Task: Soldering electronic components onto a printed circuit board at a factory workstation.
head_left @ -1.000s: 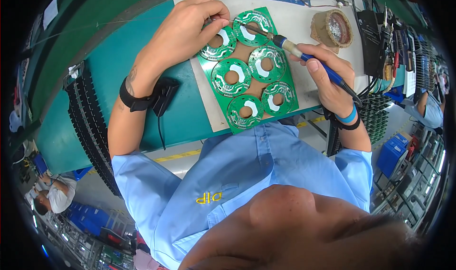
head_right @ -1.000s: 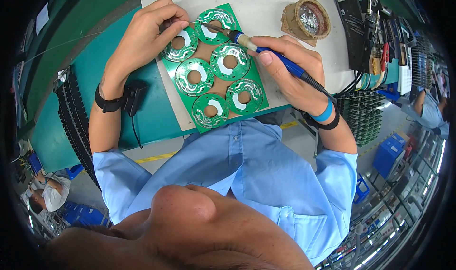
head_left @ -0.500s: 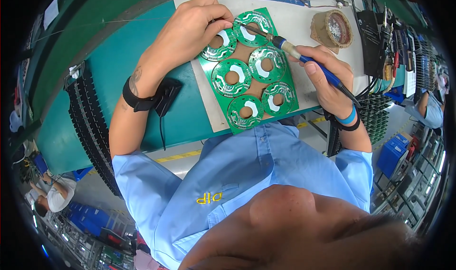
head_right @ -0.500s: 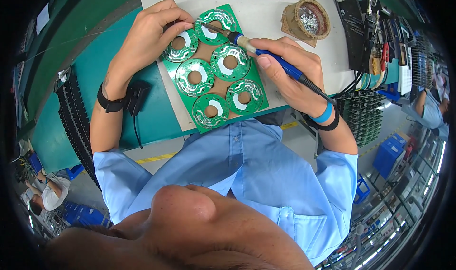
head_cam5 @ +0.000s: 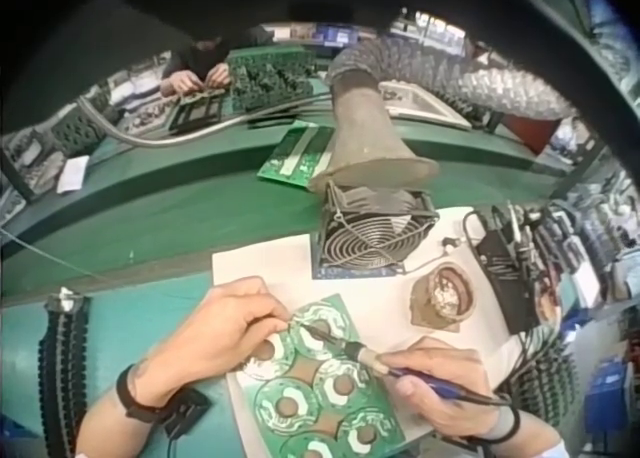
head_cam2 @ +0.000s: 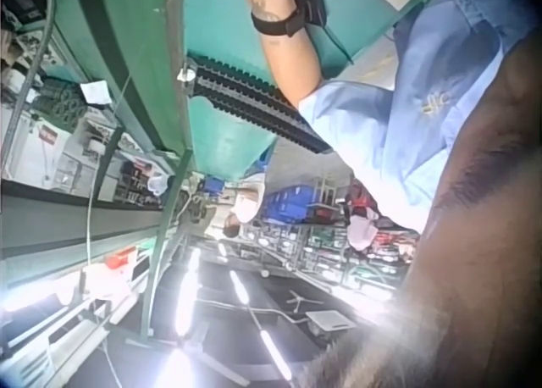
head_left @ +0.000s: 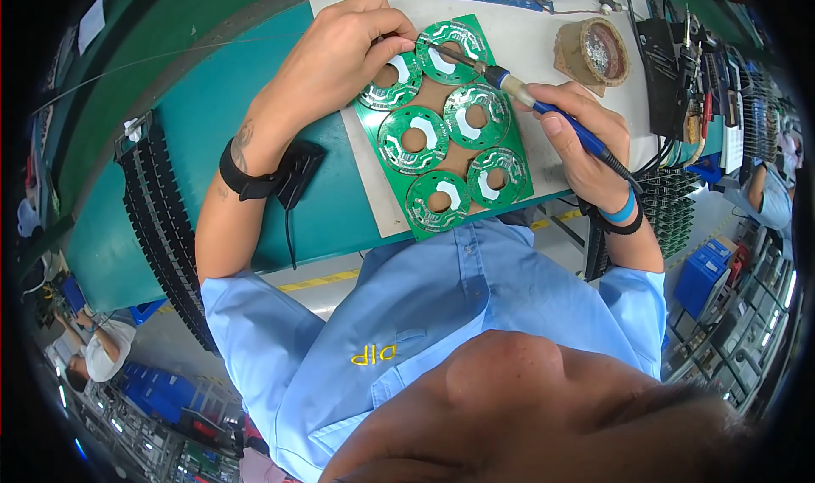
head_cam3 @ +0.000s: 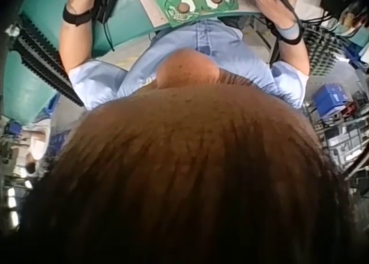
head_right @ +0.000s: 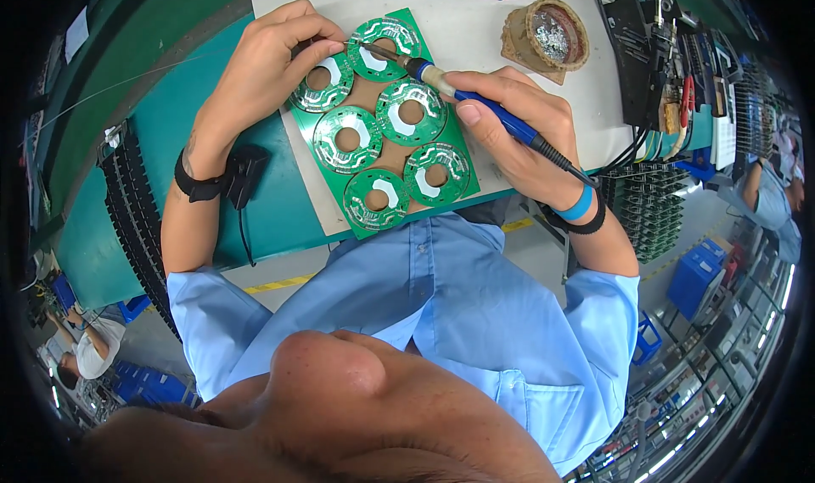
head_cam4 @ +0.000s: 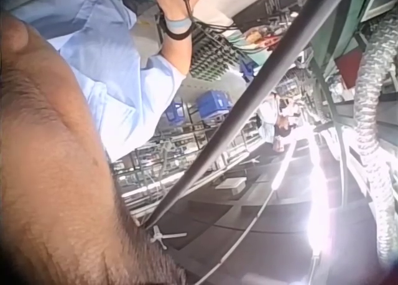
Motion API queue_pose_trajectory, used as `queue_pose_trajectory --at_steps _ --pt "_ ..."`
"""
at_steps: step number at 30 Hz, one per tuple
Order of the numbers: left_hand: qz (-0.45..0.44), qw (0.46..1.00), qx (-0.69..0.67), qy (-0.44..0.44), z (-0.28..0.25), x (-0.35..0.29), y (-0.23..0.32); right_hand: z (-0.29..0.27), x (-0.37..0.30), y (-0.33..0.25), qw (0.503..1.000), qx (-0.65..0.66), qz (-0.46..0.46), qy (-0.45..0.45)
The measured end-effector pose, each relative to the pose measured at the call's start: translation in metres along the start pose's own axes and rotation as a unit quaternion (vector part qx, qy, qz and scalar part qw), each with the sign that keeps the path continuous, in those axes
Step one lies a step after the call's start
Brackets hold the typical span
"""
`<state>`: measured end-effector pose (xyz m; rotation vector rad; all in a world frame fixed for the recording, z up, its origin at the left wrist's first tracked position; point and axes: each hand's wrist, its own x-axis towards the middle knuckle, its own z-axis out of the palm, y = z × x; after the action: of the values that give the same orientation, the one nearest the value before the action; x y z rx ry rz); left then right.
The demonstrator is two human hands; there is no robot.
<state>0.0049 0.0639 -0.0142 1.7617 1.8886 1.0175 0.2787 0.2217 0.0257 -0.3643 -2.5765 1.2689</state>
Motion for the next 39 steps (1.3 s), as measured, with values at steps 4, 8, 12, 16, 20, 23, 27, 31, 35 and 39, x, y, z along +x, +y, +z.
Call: queue_pose_trajectory --at_steps 4,8,12,16,20,23,27,31,35,39 --pt "-0.001 1.0 -0.008 0.002 -0.001 0.0 0.0 -0.002 -0.002 0.002 1.0 -0.001 -0.014 0.005" --pt "-0.035 0.999 -0.009 -0.004 -0.001 -0.001 0.001 -0.004 -0.004 0.002 1.0 -0.006 -0.026 0.009" --pt "-0.016 1.0 0.01 0.001 0.0 0.0 0.0 -0.003 -0.006 0.001 1.0 -0.002 -0.019 0.017" --pt "-0.007 1.0 0.015 0.009 -0.001 0.002 0.0 -0.004 -0.012 -0.001 0.999 0.005 -0.011 0.031" --pt "-0.029 0.998 0.039 0.026 -0.003 0.002 0.001 -0.01 -0.032 0.001 0.997 -0.005 -0.009 0.071" --pt "-0.026 0.995 0.084 0.049 -0.001 0.0 -0.006 -0.01 -0.055 0.013 0.993 -0.017 -0.013 0.116" --pt "-0.014 0.992 0.09 0.083 -0.001 0.002 -0.008 -0.002 -0.086 0.033 0.953 -0.103 -0.056 0.28" --pt "-0.022 0.99 0.105 0.095 -0.002 0.0 -0.013 0.002 -0.089 0.045 0.945 -0.103 0.081 0.299" --pt "0.017 0.974 0.186 0.128 -0.003 -0.003 -0.008 0.005 -0.088 0.044 0.941 -0.039 -0.032 0.335" --pt "0.001 0.972 0.234 0.03 -0.015 -0.003 0.008 0.027 -0.074 0.056 0.942 -0.052 -0.048 0.327"
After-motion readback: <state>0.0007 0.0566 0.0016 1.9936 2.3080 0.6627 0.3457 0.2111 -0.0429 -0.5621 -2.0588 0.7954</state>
